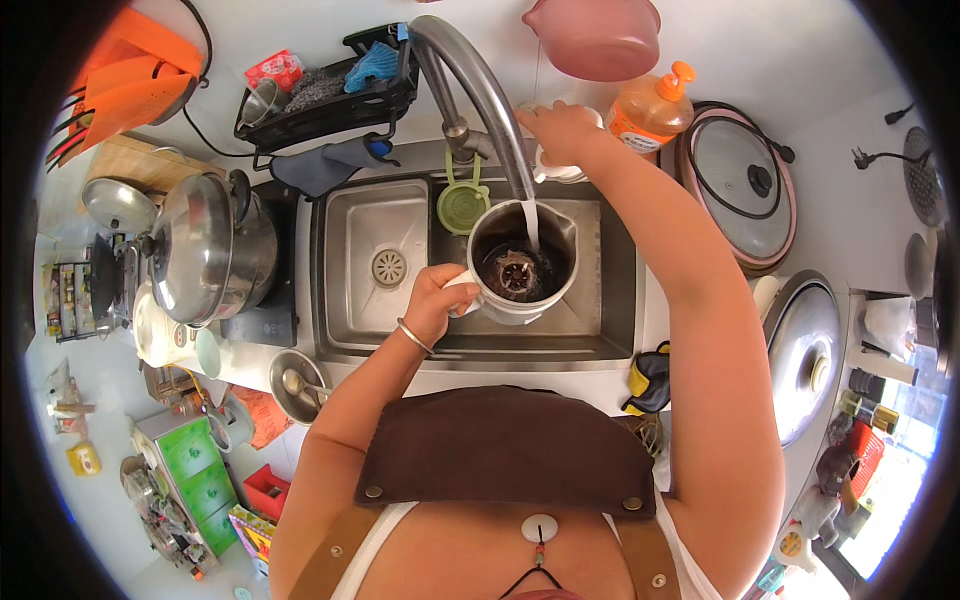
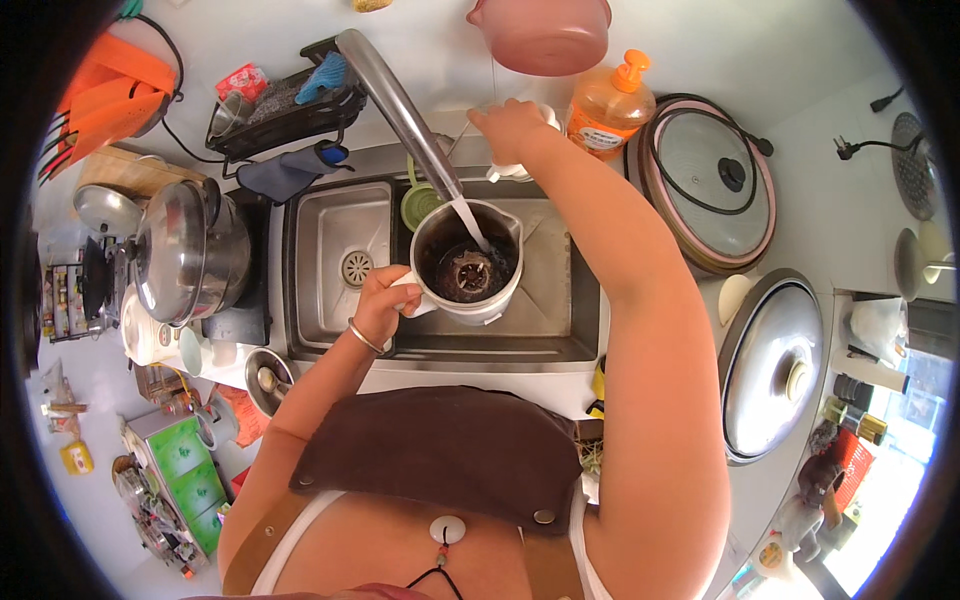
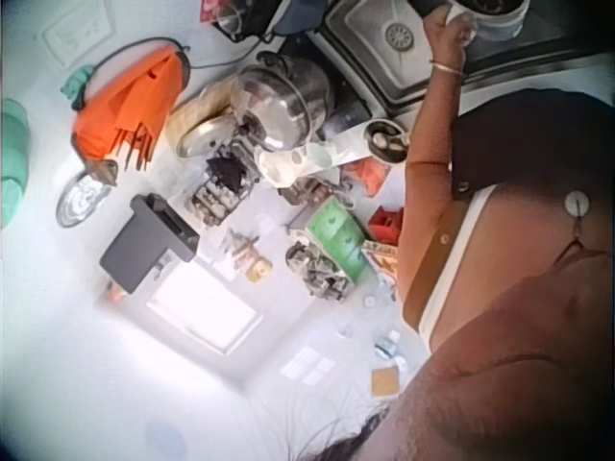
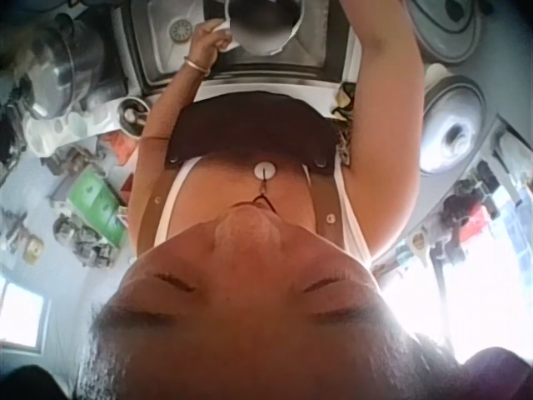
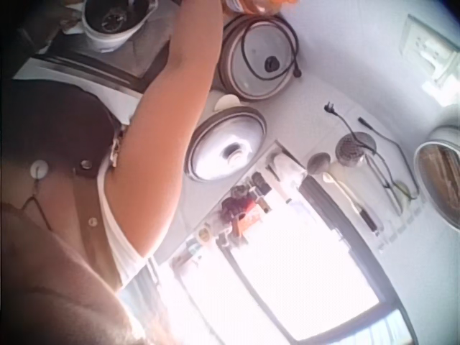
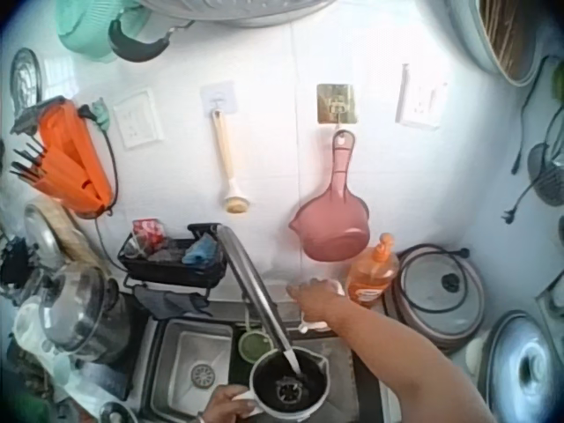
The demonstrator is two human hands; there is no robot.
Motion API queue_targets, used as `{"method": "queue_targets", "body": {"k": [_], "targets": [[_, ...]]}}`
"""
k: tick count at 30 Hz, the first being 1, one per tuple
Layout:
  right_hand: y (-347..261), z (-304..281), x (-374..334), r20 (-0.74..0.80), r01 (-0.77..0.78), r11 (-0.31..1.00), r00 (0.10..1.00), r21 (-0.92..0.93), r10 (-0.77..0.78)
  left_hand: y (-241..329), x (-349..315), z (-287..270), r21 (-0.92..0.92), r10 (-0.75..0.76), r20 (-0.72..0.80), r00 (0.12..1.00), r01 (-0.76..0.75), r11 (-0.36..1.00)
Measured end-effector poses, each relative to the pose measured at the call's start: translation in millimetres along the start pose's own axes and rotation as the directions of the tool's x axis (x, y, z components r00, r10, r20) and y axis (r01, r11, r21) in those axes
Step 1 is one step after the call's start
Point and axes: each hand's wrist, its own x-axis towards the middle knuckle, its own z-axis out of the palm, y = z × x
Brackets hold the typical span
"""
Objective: The person fills a carafe with water at a sink, wipes the lid and exterior of the carafe with a cloth, and then moves the carafe to a counter and places it inside a plastic bag.
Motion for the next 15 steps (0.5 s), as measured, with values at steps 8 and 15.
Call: {"method": "queue_targets", "body": {"k": [8,15], "targets": [[0.3,-4.0,-61.5,-0.181,-0.143,0.987,0.971,0.069,0.153,-28.5,1.2,-5.6,0.067,-0.05,0.003,0.999,0.05,0.997],[-11.7,17.1,-145.6,-0.264,-0.432,0.762,0.758,0.482,0.596,-61.6,11.6,-0.8,-0.091,-0.084,-0.111,0.99,0.074,0.993]]}}
